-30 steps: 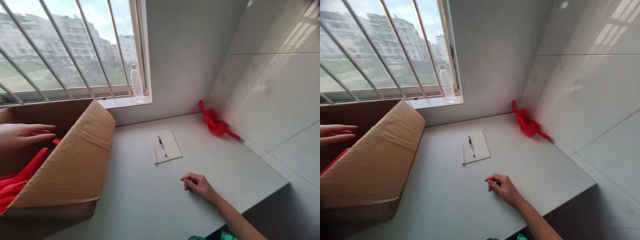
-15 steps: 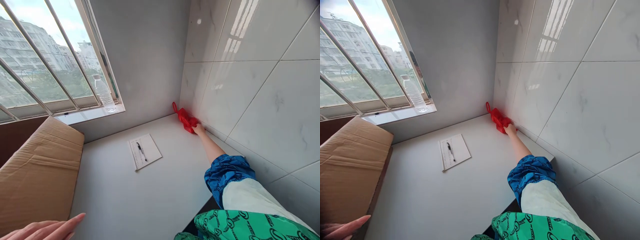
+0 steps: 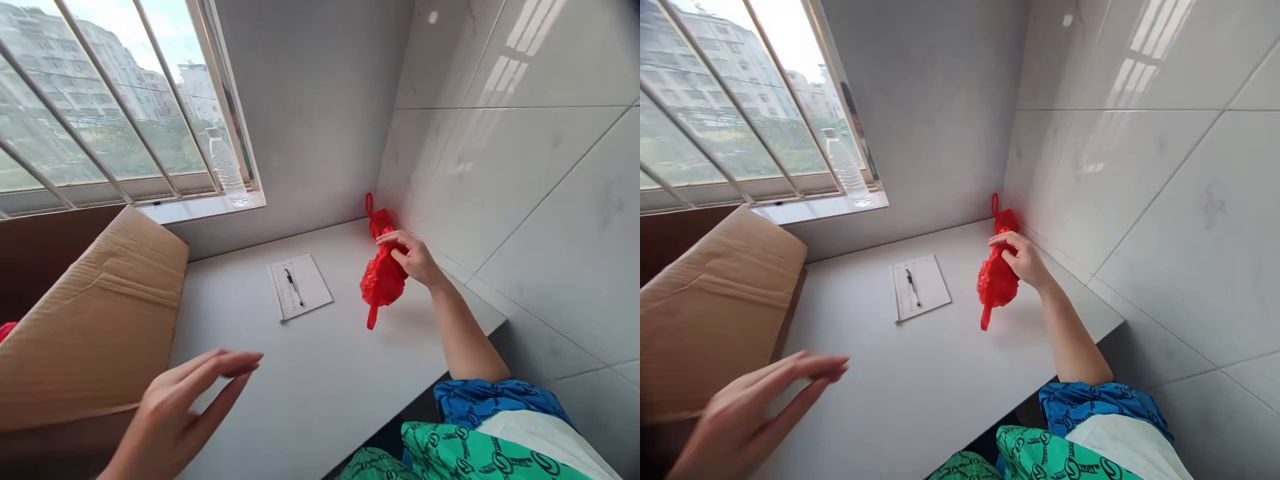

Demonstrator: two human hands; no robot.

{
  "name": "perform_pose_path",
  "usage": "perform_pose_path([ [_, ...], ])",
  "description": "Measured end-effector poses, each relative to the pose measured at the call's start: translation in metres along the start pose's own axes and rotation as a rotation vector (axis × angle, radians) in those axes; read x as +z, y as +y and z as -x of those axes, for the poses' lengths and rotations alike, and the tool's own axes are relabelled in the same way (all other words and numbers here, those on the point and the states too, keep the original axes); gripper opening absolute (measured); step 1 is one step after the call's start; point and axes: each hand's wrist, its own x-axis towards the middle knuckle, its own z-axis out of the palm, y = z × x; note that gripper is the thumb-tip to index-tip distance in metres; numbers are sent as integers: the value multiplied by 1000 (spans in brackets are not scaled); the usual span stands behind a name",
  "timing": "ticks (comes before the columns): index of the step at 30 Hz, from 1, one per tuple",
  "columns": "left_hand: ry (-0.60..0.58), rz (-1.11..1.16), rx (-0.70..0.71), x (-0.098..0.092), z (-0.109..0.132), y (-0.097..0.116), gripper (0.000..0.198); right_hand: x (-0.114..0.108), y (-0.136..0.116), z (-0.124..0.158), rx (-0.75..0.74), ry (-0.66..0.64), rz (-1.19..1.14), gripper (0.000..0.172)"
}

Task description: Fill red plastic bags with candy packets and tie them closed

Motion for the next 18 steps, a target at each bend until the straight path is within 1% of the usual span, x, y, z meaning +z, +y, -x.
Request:
perform_pose_path([
  [1, -75, 4, -19, 13, -4, -1, 24, 12, -12, 1, -54, -64, -132, 35],
  [2, -108, 7, -67, 27, -9, -4, 23, 26, -22, 3, -80, -134, -252, 35],
  [4, -143, -11, -163, 55, -18, -15, 29, 56, -39, 11, -68, -277, -419, 34],
  [5, -169, -52, -180, 68, -20, -23, 35, 71, -44, 15, -55, -339, -473, 33],
  [6, -209, -109, -189, 78, -20, -31, 38, 84, -48, 21, -48, -390, -498, 32],
  [8, -261, -179, -246, 93, -15, -47, 27, 105, -53, 32, -77, -439, -428, 29],
  [9, -273, -189, -283, 97, -10, -53, 22, 112, -55, 37, -117, -431, -340, 27],
  [11, -263, -161, -352, 101, -1, -60, 14, 121, -57, 46, -204, -357, -140, 21],
  [13, -238, -103, -374, 102, 6, -61, 13, 128, -61, 55, -264, -278, -5, 16],
  [14, -224, -74, -371, 102, 7, -61, 13, 131, -63, 58, -281, -269, 27, 16],
  [16, -199, -29, -352, 103, 8, -59, 15, 138, -68, 63, -292, -319, 54, 18],
  [18, -180, -6, -334, 103, 8, -59, 19, 143, -69, 64, -283, -392, 60, 11],
])
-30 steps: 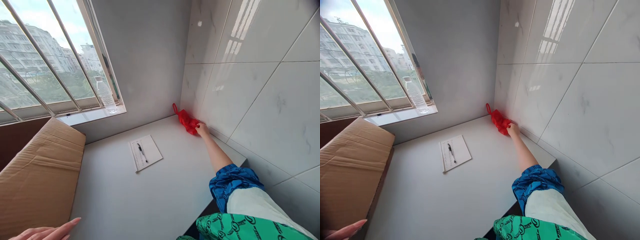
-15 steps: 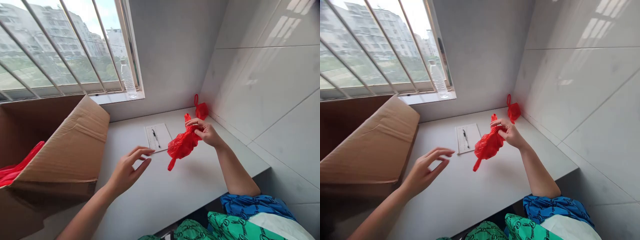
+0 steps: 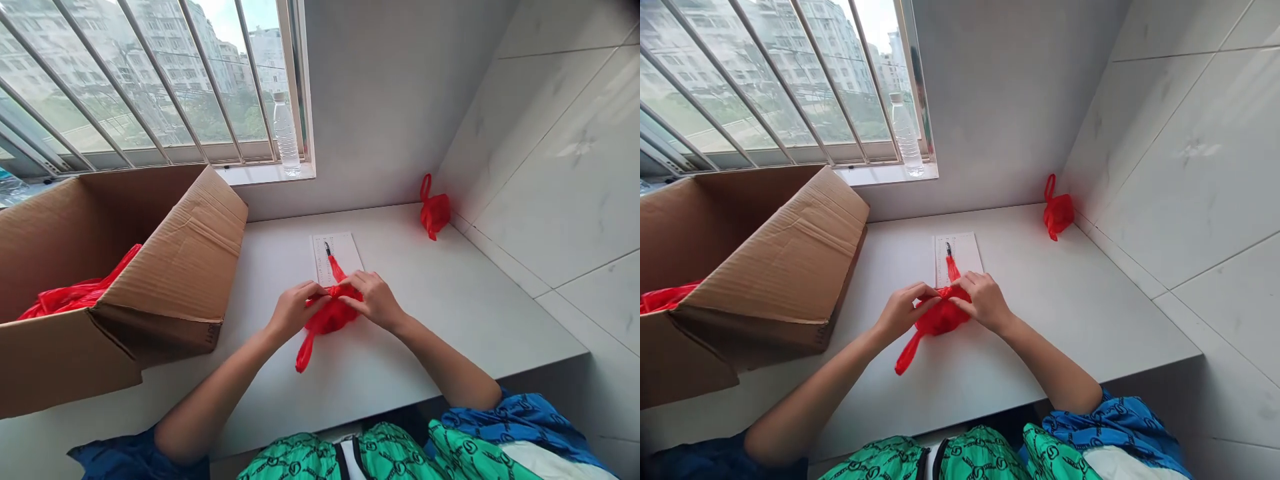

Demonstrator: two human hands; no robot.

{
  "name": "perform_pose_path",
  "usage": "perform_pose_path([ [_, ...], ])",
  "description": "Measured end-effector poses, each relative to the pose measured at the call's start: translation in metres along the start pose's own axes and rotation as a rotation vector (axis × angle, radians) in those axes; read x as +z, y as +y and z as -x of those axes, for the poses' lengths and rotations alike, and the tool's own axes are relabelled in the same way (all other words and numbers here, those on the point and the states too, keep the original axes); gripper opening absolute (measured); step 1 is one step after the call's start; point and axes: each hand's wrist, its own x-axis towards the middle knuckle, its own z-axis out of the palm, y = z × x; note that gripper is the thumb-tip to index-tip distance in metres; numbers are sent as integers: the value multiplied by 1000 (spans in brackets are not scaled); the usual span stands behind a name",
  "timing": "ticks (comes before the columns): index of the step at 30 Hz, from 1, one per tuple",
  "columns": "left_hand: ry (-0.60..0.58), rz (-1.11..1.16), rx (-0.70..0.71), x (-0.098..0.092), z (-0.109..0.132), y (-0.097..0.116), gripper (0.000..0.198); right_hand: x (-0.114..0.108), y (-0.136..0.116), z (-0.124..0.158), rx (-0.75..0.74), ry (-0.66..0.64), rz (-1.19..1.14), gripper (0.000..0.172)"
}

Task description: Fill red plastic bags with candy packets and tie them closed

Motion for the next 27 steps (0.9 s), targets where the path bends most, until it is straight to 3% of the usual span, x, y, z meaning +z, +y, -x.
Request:
perform_pose_path([
  [3, 43, 27, -13, -8, 4, -11, 23, -7, 7, 5, 37, -4, -19, 13],
  [6, 126, 56, -106, -25, 16, -30, 26, -30, 21, 19, 133, 53, -26, 14],
  [10, 167, -20, -188, -42, 29, -34, 27, -54, 23, 36, 226, -80, -94, 13],
  [13, 174, -141, -53, -37, 26, -14, 30, -53, 8, 32, 184, -129, -125, 23],
  [15, 88, -240, 113, -27, 20, 2, 36, -42, -4, 23, 124, -107, -101, 31],
  [17, -6, -334, 240, -15, 13, 12, 34, -29, -13, 13, 50, -107, -40, 26],
  [19, -31, -372, 271, -8, 7, 16, 18, -19, -16, 7, 4, -122, -1, 13],
  [22, 99, -250, 172, -12, 5, 10, 19, -19, -11, 8, 72, -49, -81, 13],
  [27, 405, 150, -160, -33, 18, -12, 21, -38, 7, 26, 403, 243, -278, 16],
])
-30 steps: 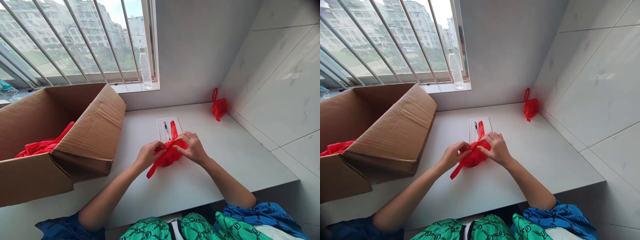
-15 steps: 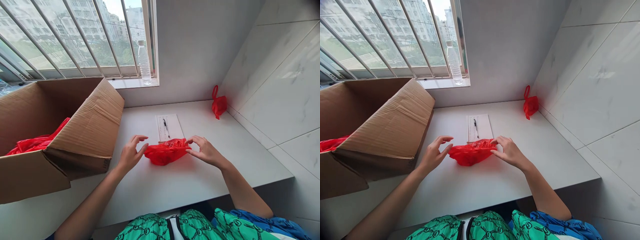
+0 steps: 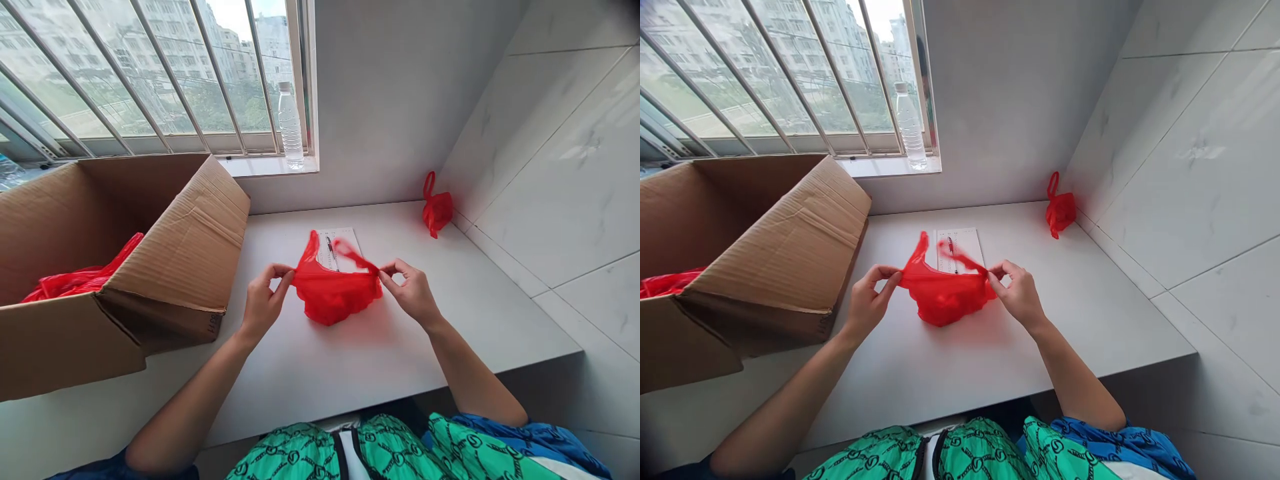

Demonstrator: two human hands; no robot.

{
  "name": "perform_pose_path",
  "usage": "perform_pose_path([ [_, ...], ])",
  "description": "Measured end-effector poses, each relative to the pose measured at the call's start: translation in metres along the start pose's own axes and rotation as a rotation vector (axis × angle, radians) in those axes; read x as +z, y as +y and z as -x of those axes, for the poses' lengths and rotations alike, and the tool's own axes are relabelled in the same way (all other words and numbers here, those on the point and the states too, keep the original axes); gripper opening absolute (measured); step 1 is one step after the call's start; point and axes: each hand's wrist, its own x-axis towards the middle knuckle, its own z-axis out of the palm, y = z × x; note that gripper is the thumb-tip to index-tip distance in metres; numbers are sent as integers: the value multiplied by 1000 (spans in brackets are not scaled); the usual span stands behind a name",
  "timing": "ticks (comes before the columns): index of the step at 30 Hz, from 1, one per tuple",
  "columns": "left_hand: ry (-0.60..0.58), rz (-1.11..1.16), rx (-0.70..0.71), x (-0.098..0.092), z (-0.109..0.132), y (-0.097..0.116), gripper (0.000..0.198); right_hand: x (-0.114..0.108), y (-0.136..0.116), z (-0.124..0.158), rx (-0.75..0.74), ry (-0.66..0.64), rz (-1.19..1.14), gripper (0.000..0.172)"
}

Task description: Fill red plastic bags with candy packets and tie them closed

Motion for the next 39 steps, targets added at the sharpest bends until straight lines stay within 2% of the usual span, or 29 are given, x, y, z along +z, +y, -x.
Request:
perform_pose_path([
  [2, 30, 110, -53, -6, 2, -2, 23, -3, 2, 4, 55, 26, -73, 16],
  [4, -21, 174, -18, -7, 3, 4, 30, -1, -2, 6, 47, 9, -128, 14],
  [7, -161, 102, 59, -5, 1, 27, 64, 7, -15, 4, 43, -33, -181, 27],
  [8, -178, 54, 75, -4, 0, 35, 65, 9, -19, 2, 55, -36, -201, 33],
  [10, -136, -4, 108, -4, -3, 49, 40, 12, -21, -3, 78, -18, -271, 37],
  [11, -84, 0, 128, -5, -4, 53, 24, 12, -20, -5, 86, 5, -321, 37],
  [12, -21, 21, 150, -7, -4, 56, 15, 10, -18, -6, 93, 35, -370, 36],
  [15, 126, 117, 168, -17, -1, 56, 13, 0, -6, -4, 108, 138, -404, 30],
  [17, 132, 169, 114, -23, 3, 55, 11, -10, -5, 1, 74, 189, -255, 25],
  [19, 78, 223, 54, -25, 9, 56, 11, -18, -14, 8, -46, 287, -48, 20],
  [21, 37, 263, 42, -24, 14, 59, 11, -22, -32, 13, -251, 377, 58, 14],
  [22, 27, 272, 53, -22, 16, 61, 12, -21, -43, 14, -371, 364, 56, 11],
  [23, 19, 278, 69, -20, 18, 63, 12, -19, -54, 14, -484, 293, 36, 8],
  [25, 7, 289, 83, -16, 22, 68, 13, -8, -71, 11, -613, 38, 24, 11],
  [28, -33, 346, 36, -12, 28, 71, 17, 14, -77, 3, -541, -307, 181, 22],
  [30, -75, 412, -24, -12, 31, 69, 20, 25, -70, 0, -438, -414, 363, 31],
  [32, -118, 494, -85, -13, 33, 66, 24, 30, -61, -1, -375, -456, 527, 35],
  [34, -161, 567, -150, -16, 34, 60, 27, 29, -55, 0, -361, -444, 637, 30],
  [37, -228, 620, -232, -18, 34, 55, 33, 24, -58, 4, -477, -371, 682, 27],
  [39, -246, 612, -254, -19, 34, 57, 37, 25, -65, 7, -604, -317, 609, 27],
])
